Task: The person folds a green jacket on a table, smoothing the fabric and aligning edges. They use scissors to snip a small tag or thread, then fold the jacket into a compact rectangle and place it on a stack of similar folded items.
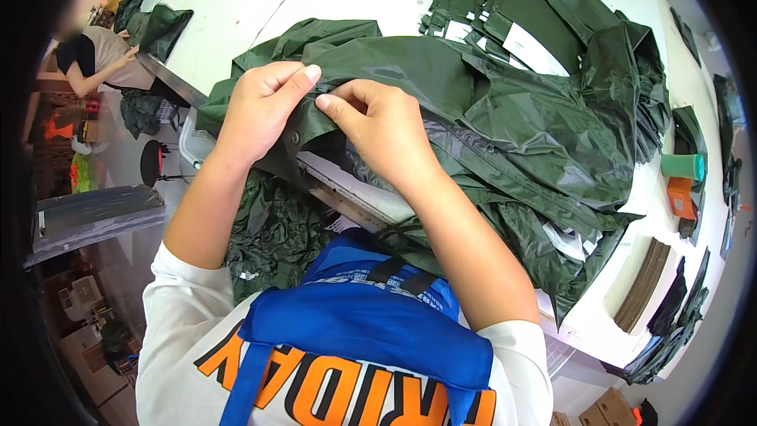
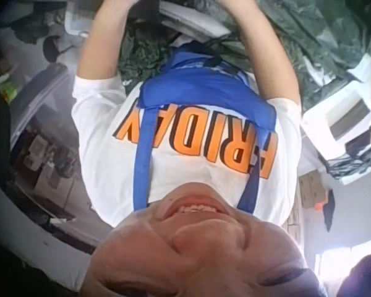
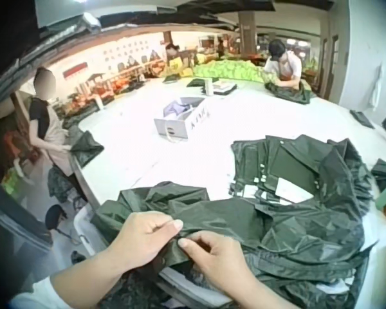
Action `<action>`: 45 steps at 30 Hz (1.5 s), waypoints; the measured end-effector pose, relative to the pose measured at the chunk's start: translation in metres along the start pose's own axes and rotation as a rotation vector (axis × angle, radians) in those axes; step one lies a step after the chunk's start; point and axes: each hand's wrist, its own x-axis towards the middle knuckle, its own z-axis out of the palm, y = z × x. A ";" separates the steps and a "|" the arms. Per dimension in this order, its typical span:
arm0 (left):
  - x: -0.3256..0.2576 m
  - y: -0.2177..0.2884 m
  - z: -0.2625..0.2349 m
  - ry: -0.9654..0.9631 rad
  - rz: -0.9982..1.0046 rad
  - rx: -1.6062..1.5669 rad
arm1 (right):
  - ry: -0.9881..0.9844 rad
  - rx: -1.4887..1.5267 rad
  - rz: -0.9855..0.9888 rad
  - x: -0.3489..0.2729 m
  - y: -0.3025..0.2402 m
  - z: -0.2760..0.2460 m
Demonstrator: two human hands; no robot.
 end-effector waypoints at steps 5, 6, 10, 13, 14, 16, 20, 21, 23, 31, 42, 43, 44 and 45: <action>-0.007 0.011 -0.003 -0.005 -0.035 0.009 | 0.170 -0.382 -0.203 -0.005 -0.013 0.009; -0.007 0.013 -0.003 -0.014 -0.078 -0.040 | 0.240 -0.498 -0.305 -0.006 -0.015 0.010; -0.013 0.014 -0.004 -0.005 -0.032 -0.144 | 0.196 -0.466 -0.156 -0.011 -0.027 0.009; -0.017 0.015 -0.004 -0.104 -0.036 -0.164 | 0.165 -0.487 -0.182 -0.013 -0.026 0.006; -0.017 0.014 -0.003 -0.093 -0.026 -0.171 | 0.161 -0.432 -0.173 -0.013 -0.026 0.004; -0.016 0.017 -0.001 -0.077 0.009 -0.083 | 0.156 -0.325 -0.148 -0.013 -0.025 0.002; -0.014 0.021 -0.001 -0.072 0.057 0.037 | 0.143 -0.176 -0.048 -0.014 -0.015 -0.002; -0.014 0.024 -0.001 -0.090 0.074 0.097 | 0.137 -0.181 -0.026 -0.015 -0.015 -0.002; -0.013 0.022 0.004 -0.069 0.043 0.085 | 0.126 -0.191 0.017 -0.017 -0.016 -0.001; 0.011 0.027 -0.015 0.209 0.174 0.181 | 0.092 -0.513 0.040 -0.028 0.018 -0.038; 0.118 -0.042 -0.169 0.239 -0.110 -0.503 | 0.185 -0.610 0.827 -0.241 0.127 -0.287; 0.123 -0.048 -0.171 0.212 -0.116 -0.484 | 0.168 -0.640 0.895 -0.249 0.114 -0.294; 0.128 -0.056 -0.177 0.170 -0.119 -0.475 | 0.176 -0.640 0.864 -0.254 0.108 -0.297; 0.131 -0.068 -0.191 0.078 -0.163 -0.454 | 0.179 -0.633 0.833 -0.258 0.105 -0.296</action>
